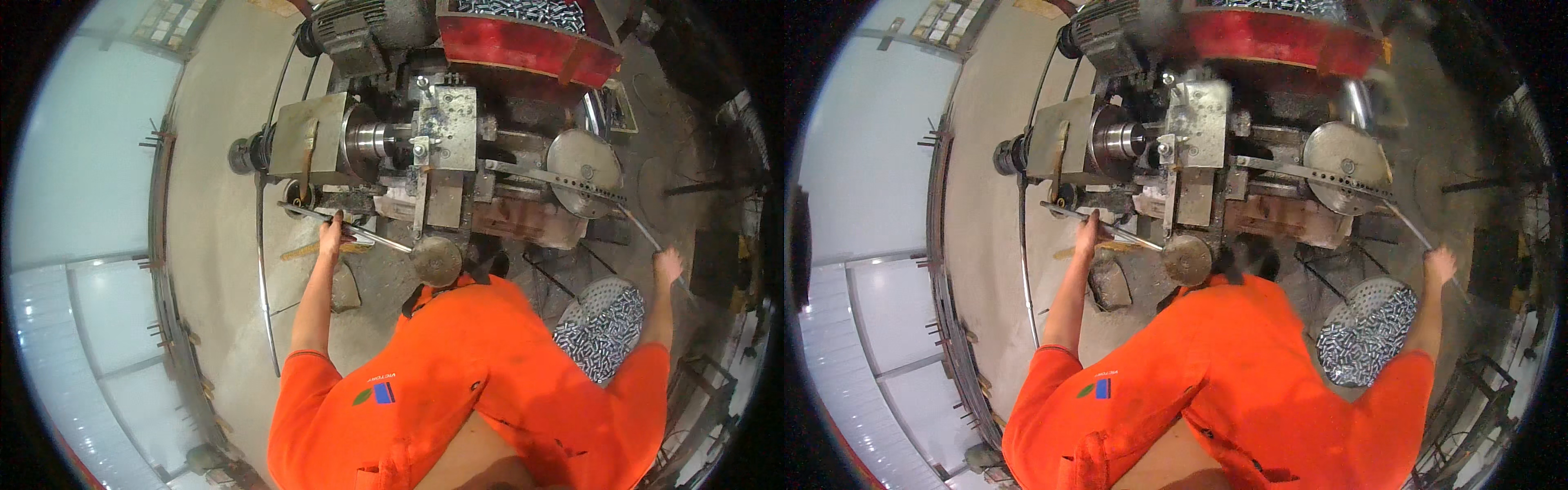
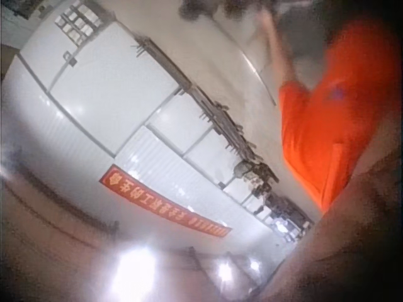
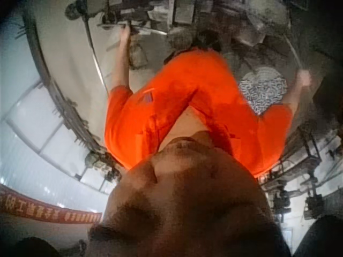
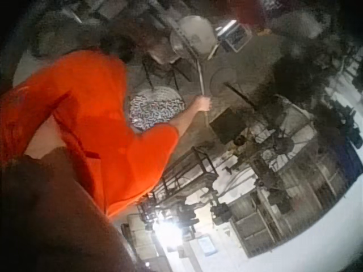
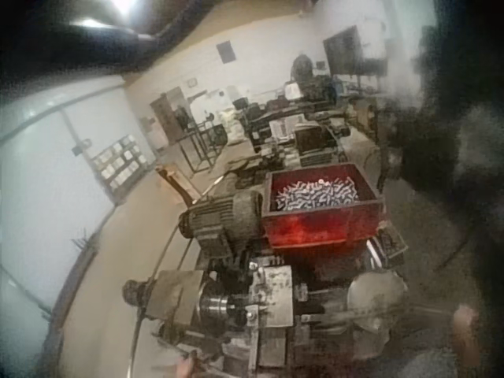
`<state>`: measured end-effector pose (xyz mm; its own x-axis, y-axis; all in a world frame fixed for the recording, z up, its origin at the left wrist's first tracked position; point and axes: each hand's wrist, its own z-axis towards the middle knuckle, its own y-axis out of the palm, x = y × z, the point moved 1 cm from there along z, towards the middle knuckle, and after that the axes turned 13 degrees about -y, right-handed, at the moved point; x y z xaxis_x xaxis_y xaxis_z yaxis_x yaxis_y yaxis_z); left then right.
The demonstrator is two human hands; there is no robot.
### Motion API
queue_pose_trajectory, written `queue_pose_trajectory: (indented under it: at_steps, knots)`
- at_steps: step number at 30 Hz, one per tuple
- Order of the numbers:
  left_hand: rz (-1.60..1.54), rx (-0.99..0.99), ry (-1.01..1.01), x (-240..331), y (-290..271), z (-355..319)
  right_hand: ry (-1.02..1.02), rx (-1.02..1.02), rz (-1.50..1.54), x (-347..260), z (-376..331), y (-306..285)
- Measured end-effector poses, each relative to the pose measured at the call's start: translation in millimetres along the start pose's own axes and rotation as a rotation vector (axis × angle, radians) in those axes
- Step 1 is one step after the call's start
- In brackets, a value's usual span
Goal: The person operates a metal turning machine, repeatedly inserting small metal parts into the chuck, engaging the machine with a lever, and removing the processed parts. The person uses a long metal rod to assist with loading and unloading parts from the machine.
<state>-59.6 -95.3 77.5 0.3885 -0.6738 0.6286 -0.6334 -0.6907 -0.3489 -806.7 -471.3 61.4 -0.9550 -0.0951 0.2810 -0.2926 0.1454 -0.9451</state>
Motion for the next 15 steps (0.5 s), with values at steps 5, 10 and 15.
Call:
queue_pose_trajectory:
  at_steps: [5, 10, 15]
  knots:
    - [-0.21, -0.1, 0.001, -27, -47, 19, -0.126, 0.432, 0.003, -61, -30, 7]
    - [0.89, 0.219, 0.327, -97, -66, 87, -0.083, 0.238, 0.531, -136, -148, 25]
    - [1.398, 0.196, 0.436, -84, -15, 105, -0.213, -0.342, 0.397, -110, -264, 145]
